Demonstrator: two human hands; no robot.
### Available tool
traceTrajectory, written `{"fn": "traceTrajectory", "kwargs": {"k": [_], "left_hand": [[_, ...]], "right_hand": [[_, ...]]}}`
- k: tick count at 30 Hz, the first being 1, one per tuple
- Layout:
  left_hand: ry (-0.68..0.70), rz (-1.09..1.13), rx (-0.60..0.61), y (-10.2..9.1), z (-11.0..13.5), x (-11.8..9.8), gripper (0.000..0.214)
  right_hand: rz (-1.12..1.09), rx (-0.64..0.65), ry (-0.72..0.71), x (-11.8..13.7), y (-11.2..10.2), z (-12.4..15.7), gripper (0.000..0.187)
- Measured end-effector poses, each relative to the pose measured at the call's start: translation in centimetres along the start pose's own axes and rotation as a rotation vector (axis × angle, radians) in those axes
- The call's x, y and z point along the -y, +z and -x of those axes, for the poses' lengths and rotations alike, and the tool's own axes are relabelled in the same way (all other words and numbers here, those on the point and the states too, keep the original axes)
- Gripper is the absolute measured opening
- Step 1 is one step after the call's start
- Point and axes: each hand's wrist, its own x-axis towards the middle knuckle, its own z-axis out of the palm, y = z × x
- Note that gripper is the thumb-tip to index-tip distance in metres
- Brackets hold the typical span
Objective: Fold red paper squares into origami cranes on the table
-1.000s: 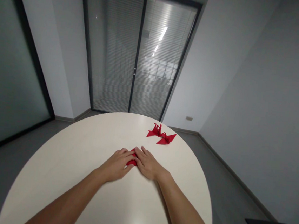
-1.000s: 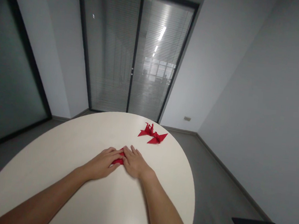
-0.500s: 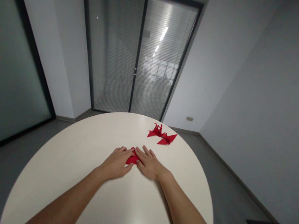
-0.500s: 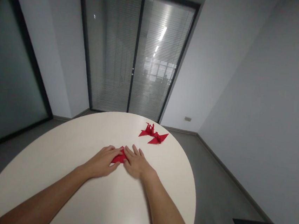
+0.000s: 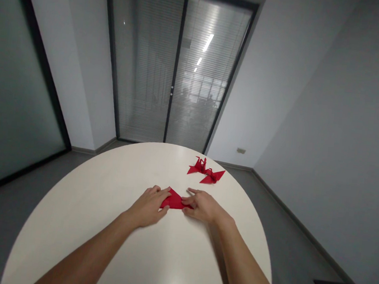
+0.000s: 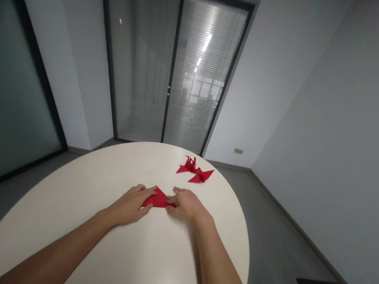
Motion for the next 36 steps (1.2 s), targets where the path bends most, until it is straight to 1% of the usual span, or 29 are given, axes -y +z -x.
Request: {"fn": "traceTrajectory", "kwargs": {"k": [3,6,9,15,18,23,30,36], "left_hand": [[0.009,0.016,-0.005,0.0,0.0,0.2,0.043],[0.025,0.027,-0.008,-0.1,0.2,0.5,0.043],[0.049,0.037,-0.007,0.0,0.2,0.9,0.042],[0.100,0.066,-0.026,0.3,0.1,1.6,0.040],[0.106,0.074,-0.039,0.2,0.1,1.5,0.038],[0.086,0.048,-0.049,0.2,0.0,1.3,0.038],[0.077,0.027,-0.084,0.5,-0.4,1.1,0.036],[0.086,0.027,-0.098,0.3,-0.6,0.7,0.032]], "right_hand": [[0.037,0.022,-0.044,0.3,-0.1,-0.2,0.017],[0.057,-0.018,-0.036,0.8,0.2,-0.5,0.019],[0.021,-0.034,-0.029,0.8,0.5,-0.6,0.021],[-0.066,-0.056,0.080,0.5,0.8,-0.6,0.026],[-0.063,-0.064,0.084,0.7,0.7,-0.6,0.025],[-0.051,-0.071,0.035,1.0,0.6,-0.6,0.027],[-0.038,-0.112,-0.010,1.6,1.1,-1.0,0.030],[0.020,-0.138,0.017,2.3,1.9,-1.4,0.034]]}}
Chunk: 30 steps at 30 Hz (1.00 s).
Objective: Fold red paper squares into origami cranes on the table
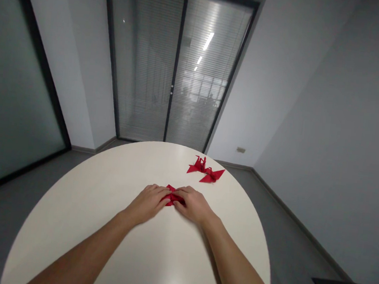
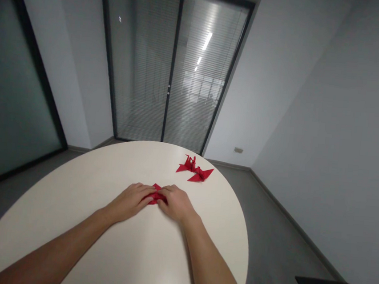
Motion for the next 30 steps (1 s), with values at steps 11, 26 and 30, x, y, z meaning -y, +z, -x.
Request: {"fn": "traceTrajectory", "kwargs": {"k": [11,26,30], "left_hand": [[-0.222,-0.027,-0.156,-0.2,-0.2,-0.5,0.036],[-0.574,0.093,-0.262,0.1,-0.3,-0.4,0.040],[-0.529,0.171,-0.336,0.1,-0.4,-0.4,0.045]], "right_hand": [[0.039,-0.052,0.126,0.1,-0.1,-0.3,0.040],[-0.034,-0.179,0.369,0.5,0.3,-0.7,0.041],[-0.249,-0.253,0.381,0.2,1.1,-0.9,0.041]]}}
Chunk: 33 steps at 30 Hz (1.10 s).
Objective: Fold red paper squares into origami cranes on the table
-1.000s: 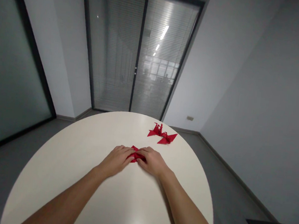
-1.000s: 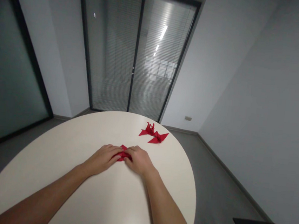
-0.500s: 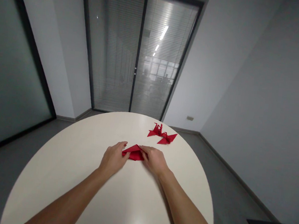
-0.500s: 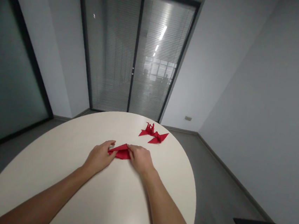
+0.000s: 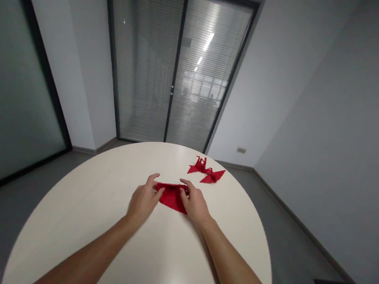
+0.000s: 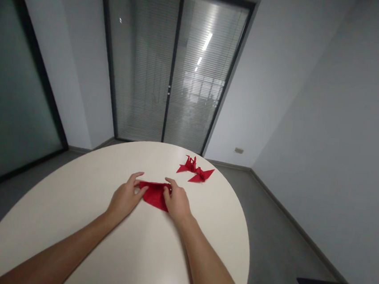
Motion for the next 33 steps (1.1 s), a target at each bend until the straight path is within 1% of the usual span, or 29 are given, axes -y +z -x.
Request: {"fn": "traceTrajectory", "kwargs": {"k": [3,5,7,10,14,17,19,22,24,26,28,31,33], "left_hand": [[0.043,0.071,0.020,0.0,-0.1,-0.1,0.038],[0.091,0.080,0.064,0.0,-0.1,-0.1,0.031],[0.146,0.066,0.115,0.0,0.0,-0.2,0.033],[0.232,0.037,0.172,0.1,0.1,-0.1,0.041],[0.369,0.006,0.248,0.4,0.4,0.2,0.039],[0.391,-0.024,0.299,0.5,0.6,0.2,0.036],[0.394,-0.043,0.329,0.5,0.7,0.2,0.036],[0.424,-0.065,0.373,0.3,0.8,0.0,0.036],[0.447,-0.077,0.385,0.3,0.9,0.0,0.036],[0.466,-0.081,0.376,0.2,1.0,-0.1,0.035],[0.488,-0.077,0.363,0.3,1.2,-0.1,0.034],[0.515,-0.068,0.357,0.2,1.3,-0.2,0.032],[0.508,-0.062,0.352,0.2,1.2,-0.2,0.028]], "right_hand": [[-0.145,-0.025,0.008,-0.7,0.7,-0.2,0.038],[-0.201,-0.055,-0.003,-1.2,1.1,-0.4,0.037],[-0.241,-0.074,-0.011,-1.7,1.3,-0.7,0.036],[-0.282,-0.056,0.001,-2.5,1.4,-1.0,0.038],[-0.321,-0.004,0.030,-3.3,1.5,-1.2,0.045],[-0.356,0.001,0.035,-3.7,1.4,-1.2,0.045],[-0.338,-0.024,0.059,-3.7,1.1,-1.1,0.044],[-0.228,-0.053,0.103,-2.9,0.5,-0.9,0.041],[-0.118,-0.041,0.022,-2.1,0.1,-0.6,0.041],[-0.069,-0.002,-0.082,-1.3,-0.1,-0.3,0.045],[-0.045,0.062,-0.164,-0.8,0.0,0.0,0.049],[0.017,0.226,-0.246,-0.7,0.2,0.4,0.052],[0.068,0.344,-0.254,-0.9,0.4,0.6,0.056]]}}
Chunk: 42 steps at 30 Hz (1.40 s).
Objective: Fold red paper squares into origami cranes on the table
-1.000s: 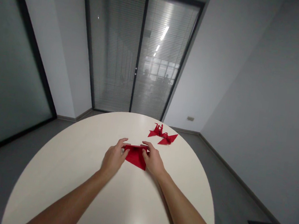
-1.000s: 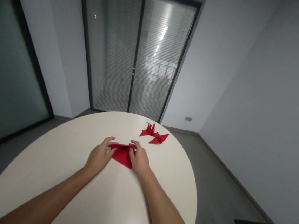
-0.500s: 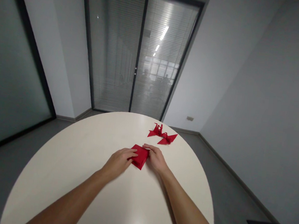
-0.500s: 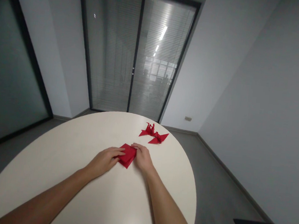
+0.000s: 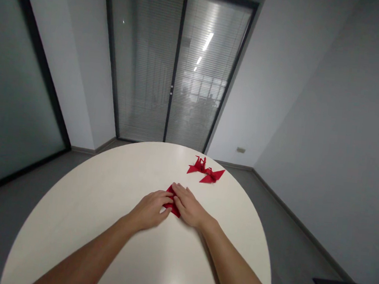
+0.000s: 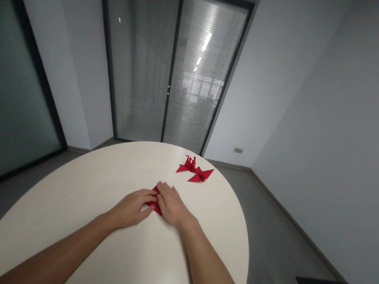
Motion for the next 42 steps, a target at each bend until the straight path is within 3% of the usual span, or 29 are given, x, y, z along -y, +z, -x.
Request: {"fn": "traceTrajectory", "kwargs": {"k": [4,9,13,17,20,24,30,34,42], "left_hand": [[-0.040,0.000,-0.006,0.0,-0.2,0.4,0.028],[-0.067,-0.066,0.027,0.7,0.0,1.3,0.043],[-0.091,-0.135,0.091,1.0,0.2,1.8,0.045],[-0.127,-0.176,0.070,1.0,0.3,1.9,0.042],[-0.139,-0.212,0.049,0.9,0.2,1.9,0.042],[-0.151,-0.250,0.023,0.7,0.1,1.6,0.041],[-0.170,-0.293,-0.035,0.3,-0.2,1.2,0.035],[-0.130,-0.277,-0.061,0.3,-0.1,1.5,0.030],[-0.109,-0.147,0.092,0.6,0.3,2.0,0.045]], "right_hand": [[0.105,0.152,0.053,-0.2,0.1,0.2,0.058],[0.183,0.193,0.073,0.1,0.0,0.3,0.061],[0.214,0.182,0.124,-0.6,0.0,0.5,0.058],[0.283,0.079,0.205,-1.3,-0.5,0.5,0.056],[0.256,0.020,0.142,-1.0,-0.9,0.4,0.054],[0.135,0.108,0.030,0.2,-0.7,0.4,0.061],[0.109,0.200,0.113,-0.2,-0.2,0.6,0.069],[0.105,0.230,0.123,-0.5,-0.8,0.7,0.063],[0.105,0.242,0.079,-0.9,-1.7,0.8,0.061]]}}
